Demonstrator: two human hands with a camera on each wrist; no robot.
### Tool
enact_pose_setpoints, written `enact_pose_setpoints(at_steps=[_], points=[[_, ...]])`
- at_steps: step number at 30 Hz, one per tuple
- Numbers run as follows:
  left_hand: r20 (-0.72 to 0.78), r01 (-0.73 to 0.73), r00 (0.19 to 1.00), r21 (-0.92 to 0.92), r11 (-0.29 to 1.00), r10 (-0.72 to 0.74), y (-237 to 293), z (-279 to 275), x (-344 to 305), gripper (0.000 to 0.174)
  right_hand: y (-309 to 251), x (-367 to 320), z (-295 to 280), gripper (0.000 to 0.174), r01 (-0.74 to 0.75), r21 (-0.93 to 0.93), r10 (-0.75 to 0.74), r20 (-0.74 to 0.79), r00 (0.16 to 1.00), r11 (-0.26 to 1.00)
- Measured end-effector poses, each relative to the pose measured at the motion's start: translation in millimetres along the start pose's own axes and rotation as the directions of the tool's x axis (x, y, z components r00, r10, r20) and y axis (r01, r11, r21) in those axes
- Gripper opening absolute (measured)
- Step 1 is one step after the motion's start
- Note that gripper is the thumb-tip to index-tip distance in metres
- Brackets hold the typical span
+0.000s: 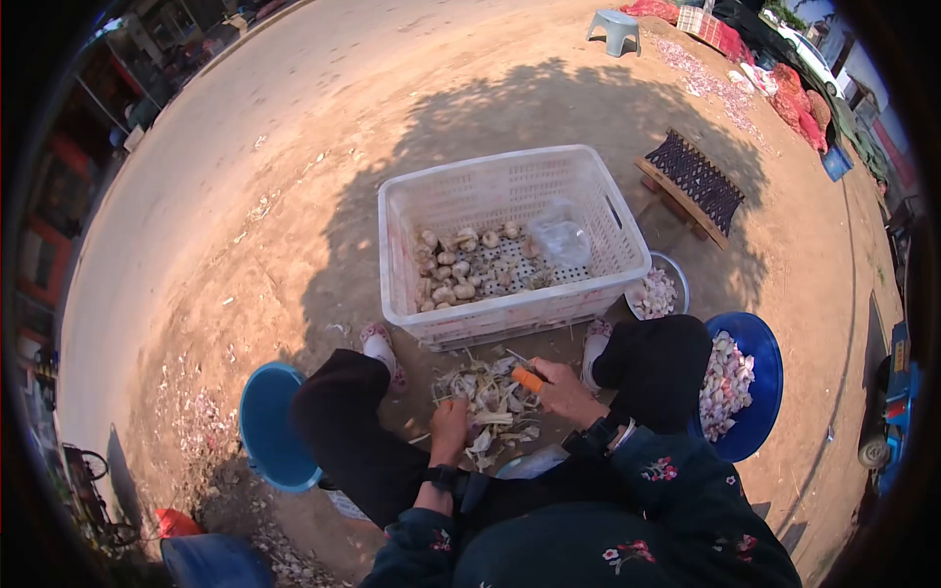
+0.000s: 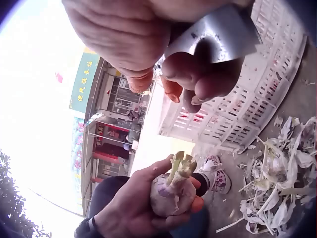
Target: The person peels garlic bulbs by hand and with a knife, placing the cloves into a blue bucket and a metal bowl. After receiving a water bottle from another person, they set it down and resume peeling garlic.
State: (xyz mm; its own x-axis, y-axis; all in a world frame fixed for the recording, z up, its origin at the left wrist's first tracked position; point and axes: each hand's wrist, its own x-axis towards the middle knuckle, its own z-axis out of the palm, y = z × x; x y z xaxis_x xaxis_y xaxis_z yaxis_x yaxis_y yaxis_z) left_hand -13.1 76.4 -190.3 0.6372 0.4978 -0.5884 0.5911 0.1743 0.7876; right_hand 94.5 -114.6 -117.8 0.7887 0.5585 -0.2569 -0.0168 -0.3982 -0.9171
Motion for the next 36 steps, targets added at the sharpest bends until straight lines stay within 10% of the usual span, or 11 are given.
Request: enact_pose_setpoints(at_steps=[3,10,13,15,16,22,25,33,36], points=[[0.09,0.111,0.99,-0.007,0.994,-0.11,13,-1,-11,0.039,-7,-4,21,0.034,0.317,-0.328,-0.264,0.196,0.944,0.89],[0.235,0.245,0.944,-0.02,0.969,-0.233,32,-1,-20,0.049,17,-3,40,0.041,0.338,-0.399,-0.197,0.354,0.914,0.852],[0.309,0.112,0.948,-0.102,0.988,-0.075,40,-1,-24,0.045,1,-12,27,0.031,0.037,-0.09,-0.009,0.299,0.954,0.995],[0.3,-0.075,0.948,-0.131,0.988,0.112,40,1,-27,0.04,-8,-16,23,0.02,-0.431,0.327,0.297,0.387,0.873,0.841],[0.277,-0.256,0.915,-0.163,0.953,0.294,42,2,-29,0.036,-10,-18,22,0.02,-0.43,0.329,0.296,0.386,0.874,0.841],[0.345,-0.298,0.868,-0.212,0.931,0.357,52,2,-44,0.032,-15,-29,30,0.016,-0.39,0.385,0.2,0.447,0.872,0.837],[0.433,-0.141,0.845,-0.386,0.912,0.314,54,3,-45,0.031,-25,-34,25,0.022,-0.367,0.467,0.104,0.498,0.861,0.805],[0.47,0.051,0.763,-0.728,0.683,0.444,100,7,-84,0.044,-64,-56,7,0.016,-0.436,0.894,-0.052,0.443,0.895,0.106],[0.298,0.169,0.895,-0.915,0.366,0.331,113,5,-100,0.052,-46,-49,-3,0.017,-0.343,0.934,-0.165,0.325,0.931,-0.097]])
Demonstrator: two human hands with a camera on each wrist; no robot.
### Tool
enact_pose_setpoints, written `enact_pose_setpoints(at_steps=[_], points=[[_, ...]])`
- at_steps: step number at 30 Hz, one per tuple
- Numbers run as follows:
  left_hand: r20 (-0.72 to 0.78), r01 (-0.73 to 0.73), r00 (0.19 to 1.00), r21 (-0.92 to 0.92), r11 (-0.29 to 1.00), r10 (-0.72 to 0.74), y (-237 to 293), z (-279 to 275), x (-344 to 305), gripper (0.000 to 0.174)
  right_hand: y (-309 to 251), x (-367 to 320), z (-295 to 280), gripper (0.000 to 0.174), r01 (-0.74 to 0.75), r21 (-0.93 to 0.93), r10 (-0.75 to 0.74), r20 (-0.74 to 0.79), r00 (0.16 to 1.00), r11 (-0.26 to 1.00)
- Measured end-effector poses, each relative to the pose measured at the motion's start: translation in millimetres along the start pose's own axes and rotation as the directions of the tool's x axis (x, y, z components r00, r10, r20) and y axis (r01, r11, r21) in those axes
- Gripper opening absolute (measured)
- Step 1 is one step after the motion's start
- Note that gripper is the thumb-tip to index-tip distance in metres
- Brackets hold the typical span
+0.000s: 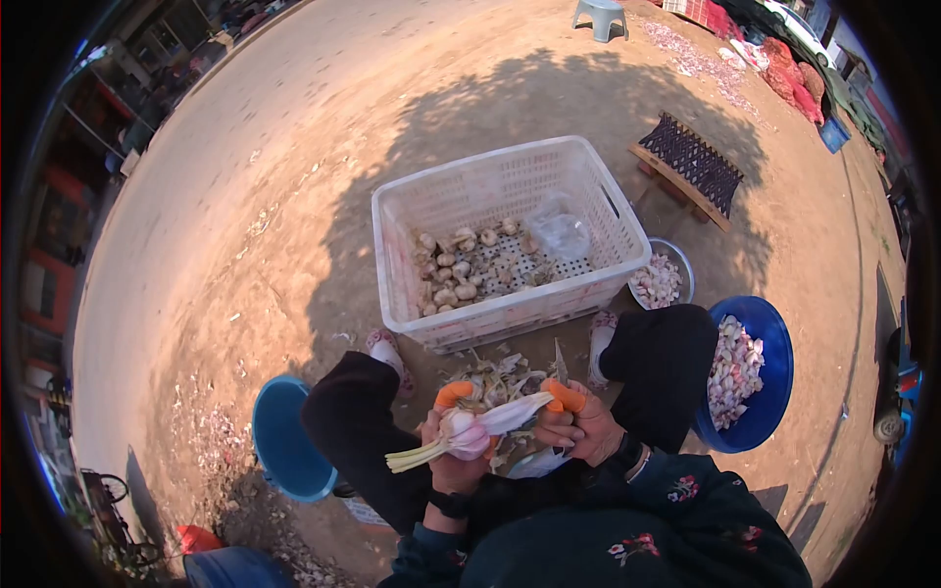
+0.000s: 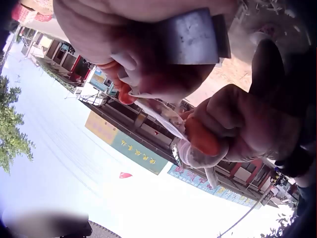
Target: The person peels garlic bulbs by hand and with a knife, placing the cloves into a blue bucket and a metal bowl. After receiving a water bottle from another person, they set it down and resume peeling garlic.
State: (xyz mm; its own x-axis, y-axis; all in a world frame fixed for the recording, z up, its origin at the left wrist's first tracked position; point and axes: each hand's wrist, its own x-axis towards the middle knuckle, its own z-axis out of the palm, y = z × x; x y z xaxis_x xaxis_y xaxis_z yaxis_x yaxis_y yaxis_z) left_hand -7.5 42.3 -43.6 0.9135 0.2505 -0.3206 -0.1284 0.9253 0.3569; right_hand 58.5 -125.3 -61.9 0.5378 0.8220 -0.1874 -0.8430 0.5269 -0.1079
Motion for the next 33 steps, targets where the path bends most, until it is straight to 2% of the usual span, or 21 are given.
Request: enact_pose_setpoints(at_steps=[1,3,5,6,7,8,9,11,13,15,17,18,23,25,26,27,28,29,31,32,33], points=[[-0.001,0.001,1.0,0.007,1.0,-0.001,0,-5,1,0.052,0,-2,-6,0.017,0.002,0.006,-0.002,0.003,1.0,1.0],[0.253,0.113,0.961,-0.005,0.994,-0.108,2,-14,7,0.057,-1,-2,-18,0.018,-0.023,-0.225,-0.003,-0.116,0.993,0.974],[0.225,0.173,0.961,-0.03,0.985,-0.162,6,-21,10,0.06,-3,1,-30,0.018,-0.055,-0.255,0.029,-0.103,0.994,0.965],[0.167,0.082,0.98,0.178,0.981,-0.112,8,-19,11,0.057,-3,2,-27,0.019,-0.152,-0.317,0.058,-0.286,0.956,0.936],[0.125,0.0,0.991,0.382,0.924,-0.052,8,-18,13,0.055,-4,3,-26,0.02,-0.252,-0.359,0.064,-0.461,0.885,0.899],[0.18,0.005,0.98,0.406,0.914,-0.086,11,-32,16,0.053,-2,3,-26,0.023,-0.261,-0.395,0.007,-0.539,0.842,0.881],[0.183,0.013,0.978,0.409,0.913,-0.096,10,-32,17,0.053,0,2,-23,0.023,-0.252,-0.393,-0.001,-0.541,0.841,0.884],[0.169,-0.086,0.986,0.543,0.835,-0.009,8,-29,16,0.054,6,-1,-12,0.026,-0.229,-0.565,-0.084,-0.473,0.877,0.793],[0.161,-0.066,0.987,0.545,0.836,-0.028,3,-35,18,0.057,14,2,-4,0.027,-0.273,-0.581,-0.054,-0.482,0.874,0.767],[0.14,-0.07,0.99,0.616,0.785,-0.022,-2,-37,19,0.058,21,5,-12,0.026,-0.266,-0.675,0.037,-0.333,0.942,0.688],[0.117,-0.043,0.993,0.59,0.807,-0.033,-4,-36,18,0.057,24,10,-8,0.024,-0.261,-0.669,0.025,-0.341,0.94,0.696],[0.089,-0.018,0.995,0.562,0.827,-0.039,-4,-35,18,0.056,22,11,0,0.015,-0.289,-0.662,0.035,-0.37,0.929,0.691],[0.1,0.009,0.992,0.575,0.818,-0.08,-4,-27,16,0.049,21,8,8,0.013,-0.317,-0.679,0.047,-0.384,0.922,0.662],[0.082,0.015,0.994,0.594,0.805,-0.079,-3,-19,15,0.047,27,8,-2,0.021,-0.214,-0.828,-0.091,-0.302,0.949,0.519],[0.057,0.001,0.996,0.731,0.682,-0.063,-3,-13,14,0.047,31,9,-9,0.021,-0.212,-0.828,-0.09,-0.3,0.95,0.52],[0.037,-0.009,0.998,0.844,0.536,-0.041,-2,-10,14,0.047,35,11,-12,0.021,0.045,-0.938,-0.251,-0.045,0.967,0.343],[0.038,-0.012,0.999,0.844,0.536,-0.038,-1,-10,15,0.047,37,12,-14,0.021,0.291,-0.949,-0.351,0.234,0.907,0.121],[0.08,-0.024,0.993,0.862,0.507,-0.09,0,-11,16,0.049,37,9,-16,0.021,0.292,-0.949,-0.348,0.236,0.907,0.119],[0.12,-0.038,0.983,0.878,0.478,-0.142,1,-6,13,0.051,31,3,-1,0.021,0.194,-0.888,-0.204,0.117,0.972,0.418],[0.108,0.026,0.972,0.834,0.551,-0.21,3,2,7,0.054,24,-4,9,0.021,0.194,-0.887,-0.203,0.117,0.972,0.418],[0.101,0.095,0.956,0.783,0.615,-0.276,4,8,3,0.057,14,-12,19,0.021,0.017,-0.883,-0.007,0.015,1.0,0.469]])
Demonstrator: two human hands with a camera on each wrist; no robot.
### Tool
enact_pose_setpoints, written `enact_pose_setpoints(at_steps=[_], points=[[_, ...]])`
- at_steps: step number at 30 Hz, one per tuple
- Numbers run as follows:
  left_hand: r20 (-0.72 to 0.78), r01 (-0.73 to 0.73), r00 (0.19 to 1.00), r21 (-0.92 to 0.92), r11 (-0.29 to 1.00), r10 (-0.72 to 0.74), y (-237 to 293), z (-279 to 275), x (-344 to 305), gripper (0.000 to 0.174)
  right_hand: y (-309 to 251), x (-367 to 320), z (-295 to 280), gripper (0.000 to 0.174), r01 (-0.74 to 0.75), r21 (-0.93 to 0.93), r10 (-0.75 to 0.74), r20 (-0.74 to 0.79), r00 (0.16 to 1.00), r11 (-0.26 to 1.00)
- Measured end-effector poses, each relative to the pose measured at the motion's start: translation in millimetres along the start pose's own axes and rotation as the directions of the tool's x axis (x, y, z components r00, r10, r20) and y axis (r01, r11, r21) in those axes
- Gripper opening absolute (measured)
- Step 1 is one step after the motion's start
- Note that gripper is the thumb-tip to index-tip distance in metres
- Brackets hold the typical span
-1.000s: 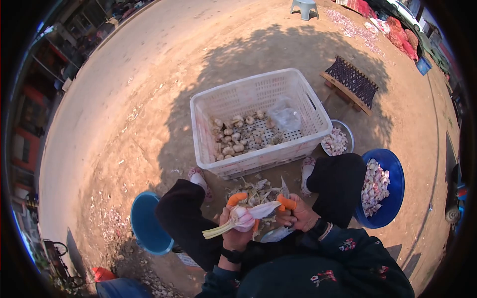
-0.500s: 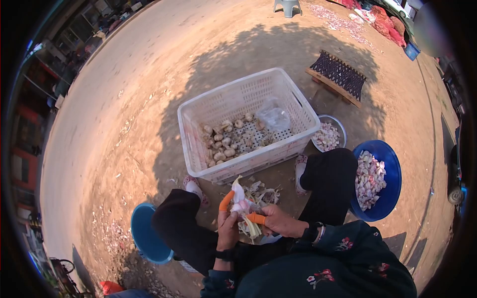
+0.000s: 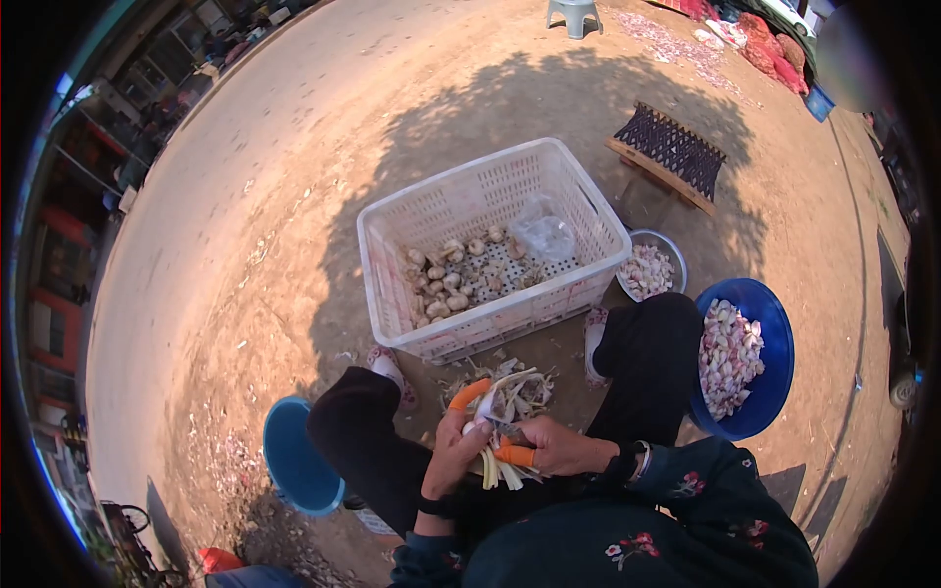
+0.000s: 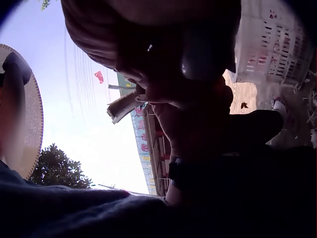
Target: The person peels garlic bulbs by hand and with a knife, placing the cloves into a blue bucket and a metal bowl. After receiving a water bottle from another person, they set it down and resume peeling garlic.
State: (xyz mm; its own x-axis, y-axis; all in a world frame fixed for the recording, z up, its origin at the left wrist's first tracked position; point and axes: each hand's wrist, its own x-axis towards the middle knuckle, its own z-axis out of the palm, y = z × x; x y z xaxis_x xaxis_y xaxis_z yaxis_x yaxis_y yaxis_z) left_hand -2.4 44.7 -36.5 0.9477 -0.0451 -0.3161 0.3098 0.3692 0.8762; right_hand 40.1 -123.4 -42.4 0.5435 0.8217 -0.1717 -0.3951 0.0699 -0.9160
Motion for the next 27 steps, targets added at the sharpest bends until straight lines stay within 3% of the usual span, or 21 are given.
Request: enact_pose_setpoints(at_steps=[1,3,9,14,18,20,22,24,26,27], points=[[-0.004,0.0,1.0,0.001,1.0,0.0,1,2,-2,0.057,-9,-5,-1,0.022,-0.183,0.024,0.179,0.133,0.975,0.983],[0.066,0.013,0.998,-0.219,0.976,0.002,2,4,-5,0.064,-13,-7,3,0.022,-0.184,0.036,0.178,0.139,0.974,0.982],[0.062,-0.037,0.995,-0.443,0.896,0.072,3,9,-4,0.07,-46,-13,7,0.023,-0.245,0.217,0.212,0.165,0.963,0.945],[0.04,-0.057,0.995,-0.519,0.853,0.09,16,25,-4,0.077,-41,-15,5,0.021,-0.253,0.409,0.196,0.176,0.965,0.877],[0.02,-0.118,0.988,-0.556,0.823,0.155,16,26,-19,0.082,-55,-28,9,0.018,-0.286,0.483,0.131,0.329,0.935,0.828],[0.089,-0.133,0.952,-0.74,0.659,0.292,17,26,-24,0.084,-63,-36,14,0.015,-0.27,0.584,0.104,0.301,0.948,0.765],[0.108,-0.152,0.928,-0.762,0.629,0.356,8,18,-24,0.084,-72,-39,-1,0.013,-0.31,0.68,0.092,0.337,0.937,0.665],[0.143,-0.182,0.865,-0.805,0.565,0.482,1,7,-24,0.084,-76,-39,-4,0.014,-0.206,0.56,0.04,0.293,0.955,0.802],[0.147,-0.097,0.947,-0.719,0.689,0.286,33,17,-28,0.079,-69,-25,-22,0.02,-0.213,0.505,0.059,0.303,0.951,0.836],[0.066,-0.124,0.958,-0.782,0.611,0.279,6,-3,-29,0.072,-57,-15,-31,0.02,-0.201,0.591,0.046,0.266,0.963,0.781]])
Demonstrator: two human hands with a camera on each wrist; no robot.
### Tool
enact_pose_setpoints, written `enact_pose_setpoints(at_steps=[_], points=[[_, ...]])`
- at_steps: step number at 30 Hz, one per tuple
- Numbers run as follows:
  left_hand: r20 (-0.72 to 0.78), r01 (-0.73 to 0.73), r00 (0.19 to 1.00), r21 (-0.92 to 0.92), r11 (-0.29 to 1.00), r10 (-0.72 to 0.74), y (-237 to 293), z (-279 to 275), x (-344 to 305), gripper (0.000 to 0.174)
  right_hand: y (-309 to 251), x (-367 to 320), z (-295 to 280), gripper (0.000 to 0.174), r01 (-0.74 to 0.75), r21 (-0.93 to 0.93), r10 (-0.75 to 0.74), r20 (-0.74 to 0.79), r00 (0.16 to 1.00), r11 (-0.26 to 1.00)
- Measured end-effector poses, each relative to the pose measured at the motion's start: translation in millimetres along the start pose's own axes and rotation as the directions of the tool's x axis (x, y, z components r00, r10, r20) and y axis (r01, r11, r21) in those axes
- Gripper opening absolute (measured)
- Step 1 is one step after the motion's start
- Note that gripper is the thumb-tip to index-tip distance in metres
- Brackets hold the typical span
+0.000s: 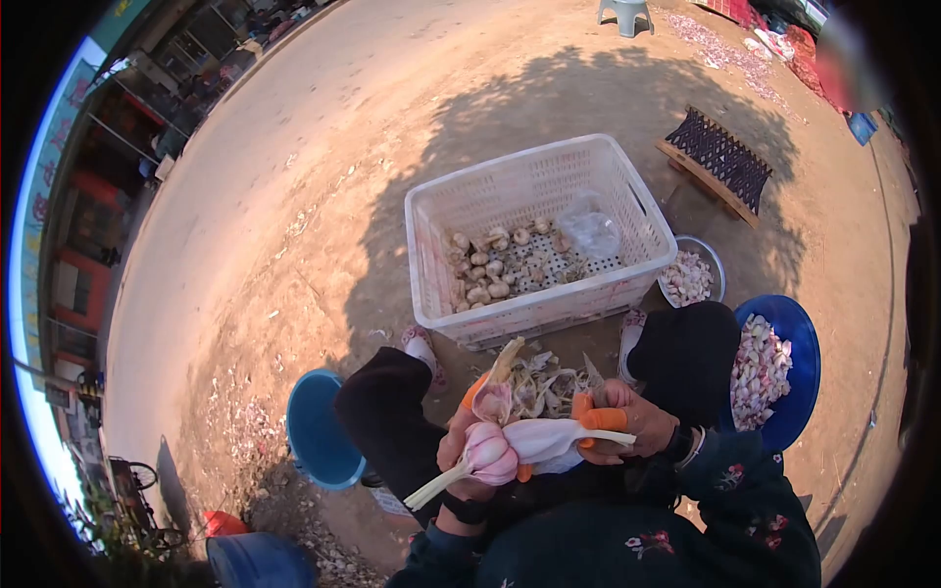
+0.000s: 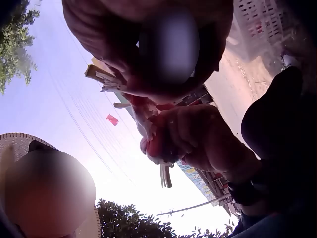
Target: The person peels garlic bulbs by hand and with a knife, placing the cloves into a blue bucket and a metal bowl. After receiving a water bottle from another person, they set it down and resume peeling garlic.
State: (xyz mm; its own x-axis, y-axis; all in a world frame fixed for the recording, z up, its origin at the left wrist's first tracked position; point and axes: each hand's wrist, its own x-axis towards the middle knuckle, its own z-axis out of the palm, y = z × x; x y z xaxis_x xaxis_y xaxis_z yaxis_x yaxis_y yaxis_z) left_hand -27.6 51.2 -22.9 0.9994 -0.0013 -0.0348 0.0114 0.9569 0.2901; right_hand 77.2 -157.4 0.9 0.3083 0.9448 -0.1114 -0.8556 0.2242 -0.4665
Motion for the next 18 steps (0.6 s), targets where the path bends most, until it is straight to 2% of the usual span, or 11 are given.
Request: enact_pose_setpoints(at_steps=[1,3,4,5,6,9,10,13,14,16,18], points=[[0.144,0.076,0.989,-0.407,0.91,-0.018,-6,27,15,0.069,4,6,-11,0.02,0.051,0.003,-0.05,-0.078,0.996,0.999],[0.069,0.067,0.996,-0.079,0.995,-0.061,-2,16,18,0.074,17,12,-31,0.022,0.069,-0.106,-0.094,-0.251,0.963,0.992],[0.074,0.03,0.997,0.054,0.998,-0.034,-2,26,24,0.076,19,15,-35,0.022,0.075,-0.112,-0.102,-0.254,0.962,0.991],[0.079,-0.006,0.997,0.185,0.983,-0.009,-2,37,30,0.078,23,19,-37,0.023,0.075,-0.178,-0.15,-0.462,0.874,0.981],[0.058,-0.065,0.997,0.315,0.947,0.049,-5,38,33,0.08,27,21,-37,0.024,0.059,-0.236,-0.202,-0.645,0.737,0.97],[-0.012,-0.174,0.977,0.531,0.829,0.213,-15,12,35,0.081,35,16,-30,0.025,0.049,-0.101,-0.102,-0.625,0.774,0.994],[-0.073,-0.142,0.972,0.57,0.809,0.222,-18,15,35,0.079,40,14,-24,0.028,0.045,-0.067,-0.074,-0.53,0.845,0.997],[-0.062,-0.129,0.981,0.504,0.854,0.185,-24,-4,35,0.084,51,18,-5,0.029,0.036,0.144,0.007,-0.292,0.957,0.989],[-0.059,-0.127,0.982,0.501,0.856,0.18,-26,-4,34,0.084,49,22,-1,0.029,0.041,0.142,0.003,-0.296,0.955,0.989],[-0.184,-0.043,0.967,0.559,0.828,0.174,-29,3,32,0.079,47,28,5,0.027,-0.003,0.175,0.063,-0.341,0.938,0.985],[-0.162,-0.058,0.973,0.523,0.851,0.166,-28,-2,32,0.076,52,30,1,0.027,0.007,0.144,0.045,-0.356,0.933,0.989]])
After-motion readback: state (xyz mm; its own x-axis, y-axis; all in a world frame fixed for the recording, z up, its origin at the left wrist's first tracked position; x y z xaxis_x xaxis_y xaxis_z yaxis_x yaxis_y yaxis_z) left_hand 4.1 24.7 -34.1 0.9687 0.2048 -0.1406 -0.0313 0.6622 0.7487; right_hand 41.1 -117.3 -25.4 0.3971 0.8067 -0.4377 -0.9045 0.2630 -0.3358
